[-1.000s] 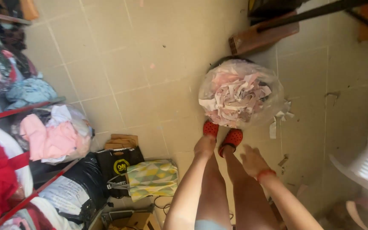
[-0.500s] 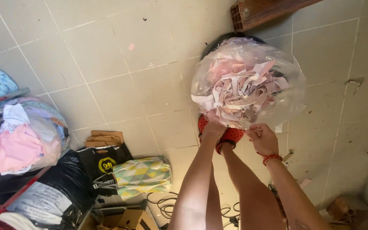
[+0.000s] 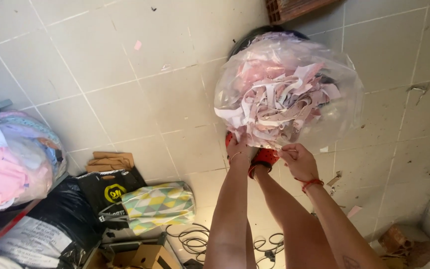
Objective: The person opens a red container and uses a cotton swab to transfer liquid into a green handheld torch. After refueling, the person picks up a piece of fabric from the floor and places it on the table before continuing to handle the torch.
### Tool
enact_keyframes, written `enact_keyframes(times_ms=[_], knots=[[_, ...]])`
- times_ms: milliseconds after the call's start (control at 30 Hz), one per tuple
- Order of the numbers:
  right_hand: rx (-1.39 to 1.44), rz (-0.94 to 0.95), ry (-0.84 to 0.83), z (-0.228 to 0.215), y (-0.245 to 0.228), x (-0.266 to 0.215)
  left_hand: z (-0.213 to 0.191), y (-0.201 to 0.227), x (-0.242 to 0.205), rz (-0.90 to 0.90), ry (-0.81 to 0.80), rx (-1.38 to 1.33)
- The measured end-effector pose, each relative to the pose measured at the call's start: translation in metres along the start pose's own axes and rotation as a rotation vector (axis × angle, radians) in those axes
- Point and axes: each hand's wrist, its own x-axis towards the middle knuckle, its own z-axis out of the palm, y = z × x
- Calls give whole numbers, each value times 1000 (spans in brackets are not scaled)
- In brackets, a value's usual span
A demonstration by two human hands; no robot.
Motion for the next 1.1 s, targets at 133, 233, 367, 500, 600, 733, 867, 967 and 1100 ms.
enact_keyframes(times_ms=[133, 233, 367, 500, 600, 733, 867, 967, 1100], knots=[[150, -74, -30, 21, -8, -1, -35, 34, -69, 37, -30, -223], [258, -91, -6, 33, -11, -4, -63, 48, -115, 66, -241, 332], [327, -137, -13, 33, -18, -17, -67, 47, -142, 214, -403, -334], [302, -173, 28, 32, -19, -32, -66, 43, -123, 162, -233, 247], [235, -196, 73, 25, -30, -59, -49, 30, -102, 157, -250, 198], [168, -212, 171, 10, -52, -106, -37, 33, -103, 122, -221, -3], [387, -254, 236, -6, -64, -161, -31, 51, -121, 53, -407, -588], [598, -372, 173, -21, -82, -212, -65, 91, -195, 140, -606, -334], [615, -568, 7, -45, -100, -264, -110, 126, -298, 274, -775, 315]])
